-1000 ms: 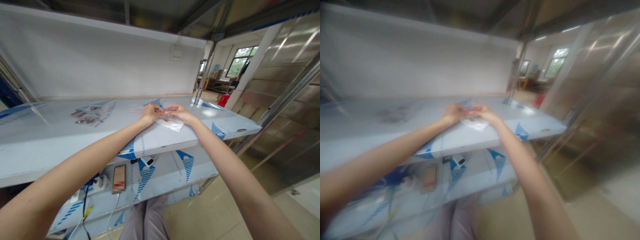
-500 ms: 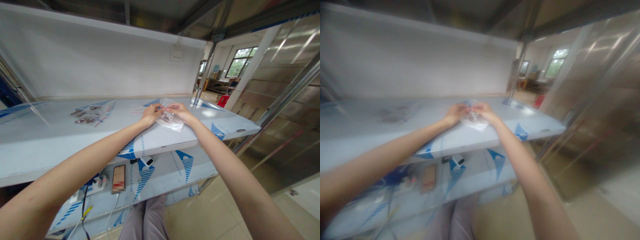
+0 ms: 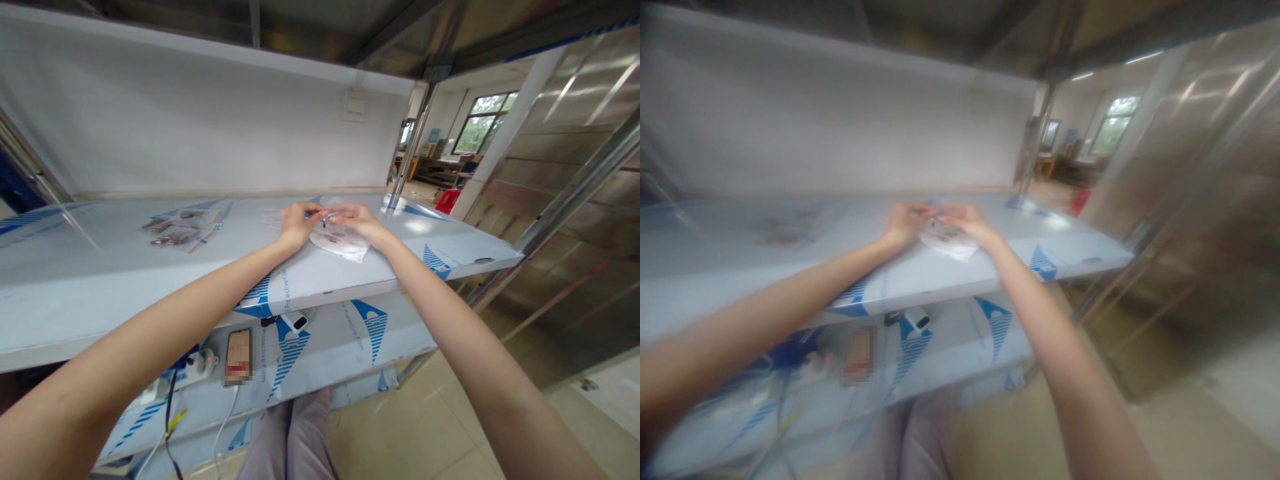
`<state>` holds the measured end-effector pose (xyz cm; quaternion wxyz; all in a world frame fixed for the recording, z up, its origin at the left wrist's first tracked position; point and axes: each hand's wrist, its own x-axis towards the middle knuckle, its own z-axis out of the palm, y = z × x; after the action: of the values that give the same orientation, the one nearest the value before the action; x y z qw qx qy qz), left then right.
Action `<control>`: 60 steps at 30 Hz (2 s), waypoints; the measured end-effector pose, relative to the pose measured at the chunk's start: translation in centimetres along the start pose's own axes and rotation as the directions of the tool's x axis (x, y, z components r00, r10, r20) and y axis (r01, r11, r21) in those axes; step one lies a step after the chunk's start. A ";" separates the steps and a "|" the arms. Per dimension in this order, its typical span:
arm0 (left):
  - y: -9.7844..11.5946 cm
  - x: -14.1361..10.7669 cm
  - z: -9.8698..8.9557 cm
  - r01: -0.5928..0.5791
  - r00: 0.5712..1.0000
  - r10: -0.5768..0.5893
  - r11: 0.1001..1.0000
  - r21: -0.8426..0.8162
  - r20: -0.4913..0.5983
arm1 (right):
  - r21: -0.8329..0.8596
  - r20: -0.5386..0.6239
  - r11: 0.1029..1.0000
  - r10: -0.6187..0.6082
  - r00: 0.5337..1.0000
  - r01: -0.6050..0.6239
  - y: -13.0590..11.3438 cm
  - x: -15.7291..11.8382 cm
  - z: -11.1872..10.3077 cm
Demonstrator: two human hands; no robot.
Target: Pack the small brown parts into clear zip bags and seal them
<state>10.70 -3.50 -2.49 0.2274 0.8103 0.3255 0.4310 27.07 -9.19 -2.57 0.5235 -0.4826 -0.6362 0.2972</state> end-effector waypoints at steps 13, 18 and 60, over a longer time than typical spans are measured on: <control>-0.7 0.3 0.3 0.051 0.994 -0.056 0.997 0.053 0.094 | -0.039 -0.122 0.999 0.005 0.993 -0.010 -0.2 0.2 -0.1; -0.7 0.4 0.5 0.021 0.997 -0.023 0.999 0.039 0.073 | -0.016 -0.105 1.000 0.005 0.994 -0.007 -0.2 0.2 -0.1; -0.6 0.2 0.1 0.121 0.987 -0.123 0.992 0.021 0.101 | -0.173 -0.044 0.985 -0.033 0.998 0.025 0.9 0.5 -0.5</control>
<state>10.65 -2.98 -2.78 0.2636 0.8115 0.3658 0.3718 27.83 -8.46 -2.98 0.4989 -0.5235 -0.6540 0.2221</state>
